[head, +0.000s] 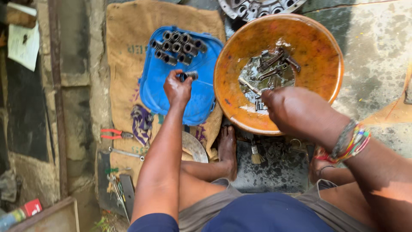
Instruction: The person cleans various mechanical parts, including springs and metal rods, using a brush and a cloth. They scrub the items in a bowl of liquid and wipe them down, placing the cleaned springs into a blue plastic tray.
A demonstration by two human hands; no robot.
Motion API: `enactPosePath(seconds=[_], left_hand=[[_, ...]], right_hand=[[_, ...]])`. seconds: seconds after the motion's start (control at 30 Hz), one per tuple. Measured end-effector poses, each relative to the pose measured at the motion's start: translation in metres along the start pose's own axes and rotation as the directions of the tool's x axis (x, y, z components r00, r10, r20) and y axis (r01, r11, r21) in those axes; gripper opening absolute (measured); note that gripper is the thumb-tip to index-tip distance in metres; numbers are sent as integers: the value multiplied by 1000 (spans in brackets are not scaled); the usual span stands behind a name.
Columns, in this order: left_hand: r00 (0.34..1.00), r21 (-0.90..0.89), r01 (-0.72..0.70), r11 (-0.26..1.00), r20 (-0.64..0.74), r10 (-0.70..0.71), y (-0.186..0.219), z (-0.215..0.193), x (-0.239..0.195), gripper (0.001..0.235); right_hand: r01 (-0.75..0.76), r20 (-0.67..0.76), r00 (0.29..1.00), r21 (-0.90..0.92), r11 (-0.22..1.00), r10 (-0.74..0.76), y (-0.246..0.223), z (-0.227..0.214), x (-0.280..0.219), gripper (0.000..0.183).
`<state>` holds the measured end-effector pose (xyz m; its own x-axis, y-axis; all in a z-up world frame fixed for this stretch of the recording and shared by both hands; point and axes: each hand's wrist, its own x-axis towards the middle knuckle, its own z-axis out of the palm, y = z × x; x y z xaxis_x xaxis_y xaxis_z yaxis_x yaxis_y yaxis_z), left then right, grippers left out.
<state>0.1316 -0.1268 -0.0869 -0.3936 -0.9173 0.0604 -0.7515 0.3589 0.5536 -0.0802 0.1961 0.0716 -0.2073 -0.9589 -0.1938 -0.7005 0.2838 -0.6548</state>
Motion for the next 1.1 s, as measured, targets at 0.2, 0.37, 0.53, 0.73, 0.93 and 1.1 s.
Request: enactPosePath(seconds=[0.2,0.37,0.53,0.73,0.93,1.1], left_hand=[[989,93,-134,987,-48,139,-12,50,24,44],[994,54,-106,993,3,106,6,75,49,44],[993,34,-114,993,17,114,6,99,58,45],[999,72,-51,996,23,49,4,104,51,37],[985,23,-116,993,-128,118,15,99,28,34],[929,-176,-349,920,-189,317,52,135,-4,25]], right_hand=[[-31,39,999,1,1000,31,7,-4,-1,14],[-220,183,958,-36,975,223,14,-6,3,14],[-222,191,959,42,974,210,24,-5,-1,17],[-225,180,959,12,974,219,26,-7,2,18],[-189,151,974,119,975,171,23,-11,-7,20],[-236,186,957,53,970,223,20,-4,-11,23]])
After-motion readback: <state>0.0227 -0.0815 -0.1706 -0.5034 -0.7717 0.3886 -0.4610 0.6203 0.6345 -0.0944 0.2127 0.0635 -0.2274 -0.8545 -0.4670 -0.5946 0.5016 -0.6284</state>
